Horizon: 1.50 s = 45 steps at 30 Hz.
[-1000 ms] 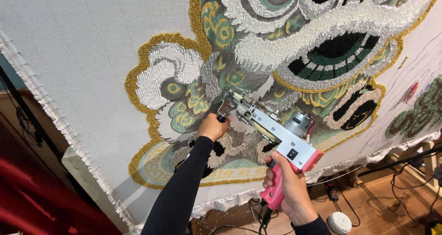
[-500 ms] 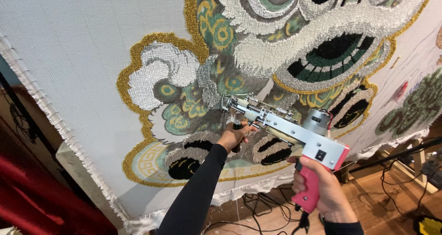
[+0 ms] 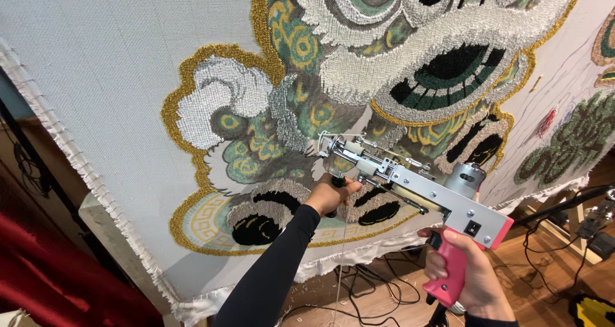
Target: The person uses a pink electric tufting gun to apply yarn to a large canvas stretched on a frame. They guide the tool along a pre-drawn design, filling in a section with white yarn. The person pauses briefly to adjust the yarn feed and then continues the tufting process.
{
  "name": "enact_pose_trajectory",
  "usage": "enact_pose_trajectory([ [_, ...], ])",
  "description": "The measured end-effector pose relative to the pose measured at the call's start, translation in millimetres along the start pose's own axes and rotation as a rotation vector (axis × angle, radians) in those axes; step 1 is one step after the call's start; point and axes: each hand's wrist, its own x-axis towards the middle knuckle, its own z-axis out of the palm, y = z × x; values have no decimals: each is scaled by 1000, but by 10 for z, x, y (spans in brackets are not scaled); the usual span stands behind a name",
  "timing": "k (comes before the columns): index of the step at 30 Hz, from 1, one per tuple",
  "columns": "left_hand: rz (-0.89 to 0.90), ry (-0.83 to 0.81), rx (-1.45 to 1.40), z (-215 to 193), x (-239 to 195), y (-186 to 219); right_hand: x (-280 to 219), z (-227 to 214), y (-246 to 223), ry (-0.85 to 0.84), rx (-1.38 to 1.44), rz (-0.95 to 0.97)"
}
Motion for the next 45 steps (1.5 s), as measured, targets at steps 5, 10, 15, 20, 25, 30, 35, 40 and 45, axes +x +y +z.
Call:
enact_pose_trajectory([
  [5, -24, -74, -125, -26, -22, -88, -1, -5, 85, -5, 3, 18],
  [10, -82, -180, -203, -70, -130, -302, 16, -20, 201, -9, -7, 99],
  [15, -53, -151, -160, -86, -139, -418, 8, 57, 264, -14, -70, 93],
  [20, -115, -106, -148, -111, -83, -475, 55, 169, 245, 23, -79, 122],
  [25, -123, -92, -169, -145, 44, -600, 97, 248, 249, 36, -60, 136],
  [30, -157, -76, -165, -230, 166, -663, 172, 375, 257, 29, -66, 98],
  [35, -163, -47, -229, -421, 187, -631, 274, 606, 272, -16, -137, 15],
  [40, -113, -64, -301, -546, 298, -640, 316, 841, 308, 5, -244, -60],
  [45, -115, -46, -262, -626, 400, -746, 371, 965, 445, 10, -424, -215],
])
